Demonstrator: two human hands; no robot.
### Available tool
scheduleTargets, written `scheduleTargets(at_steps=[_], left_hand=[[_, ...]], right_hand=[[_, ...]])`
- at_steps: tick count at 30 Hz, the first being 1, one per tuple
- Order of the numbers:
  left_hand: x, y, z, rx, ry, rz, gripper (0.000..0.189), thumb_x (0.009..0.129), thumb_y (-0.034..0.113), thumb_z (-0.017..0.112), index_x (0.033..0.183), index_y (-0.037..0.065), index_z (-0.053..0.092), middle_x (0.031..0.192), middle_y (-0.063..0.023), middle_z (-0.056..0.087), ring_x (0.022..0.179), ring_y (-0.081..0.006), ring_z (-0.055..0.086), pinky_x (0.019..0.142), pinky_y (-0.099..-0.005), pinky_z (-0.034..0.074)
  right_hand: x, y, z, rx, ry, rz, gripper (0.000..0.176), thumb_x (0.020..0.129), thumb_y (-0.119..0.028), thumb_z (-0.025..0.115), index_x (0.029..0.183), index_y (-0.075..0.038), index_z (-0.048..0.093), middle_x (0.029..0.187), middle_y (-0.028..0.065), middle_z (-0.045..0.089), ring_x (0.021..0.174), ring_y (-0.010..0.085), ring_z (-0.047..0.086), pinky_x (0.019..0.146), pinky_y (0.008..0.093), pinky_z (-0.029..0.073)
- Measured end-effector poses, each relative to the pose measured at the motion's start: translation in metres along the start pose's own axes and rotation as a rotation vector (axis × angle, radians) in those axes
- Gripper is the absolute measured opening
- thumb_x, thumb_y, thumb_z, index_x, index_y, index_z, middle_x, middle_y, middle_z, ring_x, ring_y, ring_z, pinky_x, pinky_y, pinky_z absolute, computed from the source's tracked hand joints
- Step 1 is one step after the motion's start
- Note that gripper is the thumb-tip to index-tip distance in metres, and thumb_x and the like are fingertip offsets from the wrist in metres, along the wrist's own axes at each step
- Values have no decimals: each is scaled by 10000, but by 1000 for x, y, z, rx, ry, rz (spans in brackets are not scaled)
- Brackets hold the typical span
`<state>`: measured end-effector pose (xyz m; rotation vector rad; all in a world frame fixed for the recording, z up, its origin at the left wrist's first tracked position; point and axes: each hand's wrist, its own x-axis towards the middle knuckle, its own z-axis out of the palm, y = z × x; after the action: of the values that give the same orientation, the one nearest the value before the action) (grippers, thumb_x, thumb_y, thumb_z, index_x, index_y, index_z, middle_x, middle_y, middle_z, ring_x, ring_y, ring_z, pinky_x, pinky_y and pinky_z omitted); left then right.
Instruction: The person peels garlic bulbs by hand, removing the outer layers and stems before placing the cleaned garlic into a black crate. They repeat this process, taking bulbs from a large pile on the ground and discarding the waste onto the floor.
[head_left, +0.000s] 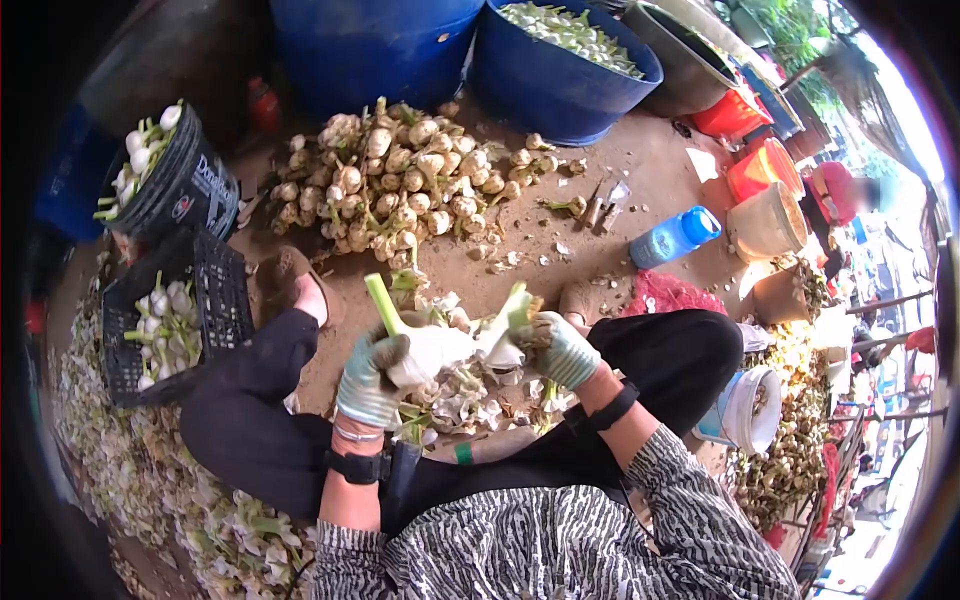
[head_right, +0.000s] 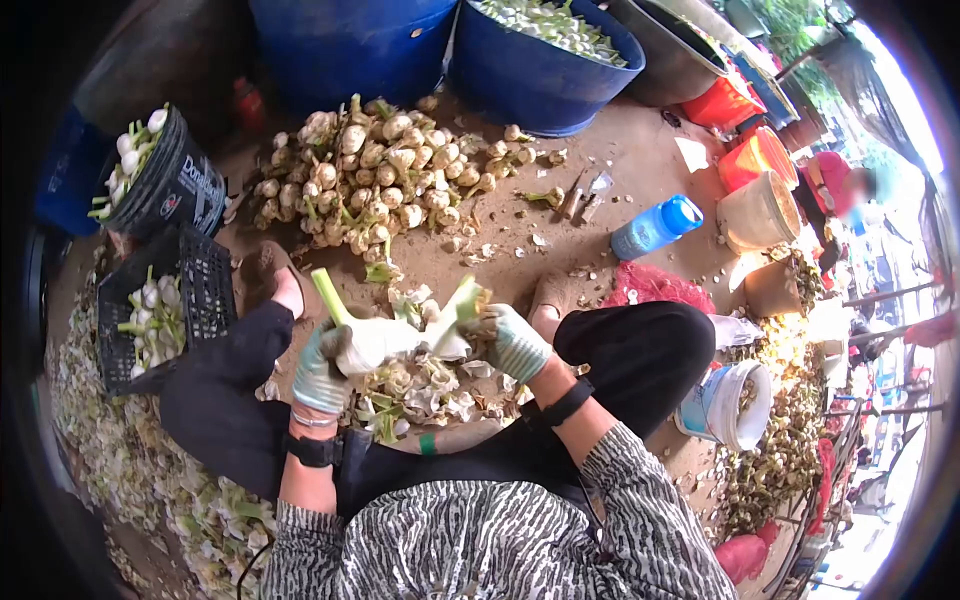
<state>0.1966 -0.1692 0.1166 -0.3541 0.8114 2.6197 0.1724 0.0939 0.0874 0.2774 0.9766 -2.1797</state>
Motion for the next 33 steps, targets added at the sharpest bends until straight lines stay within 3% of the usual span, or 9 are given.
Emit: scheduleTargets(at_steps=[4, 7, 8, 10, 11, 15, 18, 25, 33], left_hand=[[22, -11, -30, -205, -185, -68, 367, 804, 281, 605, 980, -39, 566, 905, -161, 617, 827, -267, 610, 737, -371, 512], [25, -13, -25, -411, 66, -100, 325, 803, 302, 608, 897, -8, 584, 833, -144, 617, 809, -282, 609, 722, -400, 515], [27, -9, -28, -434, -236, -83, 341, 801, 305, 612, 904, -18, 582, 850, -143, 619, 805, -297, 608, 739, -417, 512], [22, -9, -25, -338, 100, 6, 362, 811, 381, 579, 759, 22, 586, 663, -114, 573, 687, -281, 575, 703, -445, 479], [23, -7, -27, -336, 101, 11, 362, 811, 381, 579, 759, 22, 586, 663, -114, 573, 687, -281, 575, 703, -445, 479], [26, -10, -37, -88, 8, -51, 360, 818, 341, 586, 871, -15, 577, 742, -127, 598, 688, -231, 596, 660, -357, 508], [27, -17, -24, 247, 186, -34, 343, 829, 302, 582, 927, -26, 575, 795, -113, 611, 677, -176, 607, 594, -269, 518], [32, -31, -52, -92, 238, -300, 307, 805, 279, 610, 922, -4, 583, 798, -106, 620, 699, -229, 616, 639, -343, 525], [53, -3, -62, -238, 325, 61, 327, 809, 331, 591, 905, 17, 587, 792, -108, 644, 691, -254, 630, 655, -402, 542]], right_hand=[[-1, -10, 54, -927, -42, -217, 173, 788, -130, 609, 865, 24, 595, 699, 5, 572, 662, 51, 516, 574, 212, 428], [1, -11, 86, -885, 31, -68, 216, 747, -187, 617, 850, 3, 612, 710, 31, 602, 647, 109, 549, 599, 258, 446], [10, -2, 62, -883, 28, -69, 216, 747, -187, 617, 850, 3, 612, 710, 31, 602, 647, 109, 549, 599, 258, 446], [23, 2, 31, -1914, 199, 168, 190, 722, -192, 626, 876, -81, 632, 710, 105, 621, 677, 320, 598, 633, 351, 475], [21, -8, 27, -1974, 8, 533, 419, 674, -265, 681, 1051, -115, 577, 924, 148, 614, 839, 353, 593, 714, 401, 476], [3, 2, 56, -1982, 188, -61, 691, 650, -264, 684, 1255, -124, 381, 1223, 249, 387, 1041, 359, 499, 850, 388, 438], [8, -4, 74, -1657, 162, -581, 590, 676, -196, 664, 1213, -118, 433, 1108, 213, 485, 951, 353, 539, 769, 383, 464], [25, 30, 63, -1148, 141, -523, 135, 708, 19, 540, 835, -18, 566, 642, 98, 562, 582, 241, 557, 540, 328, 445], [-15, 1, 115, -797, -139, -16, 186, 761, -69, 598, 932, 3, 598, 752, 91, 619, 724, 112, 567, 656, 280, 465]])
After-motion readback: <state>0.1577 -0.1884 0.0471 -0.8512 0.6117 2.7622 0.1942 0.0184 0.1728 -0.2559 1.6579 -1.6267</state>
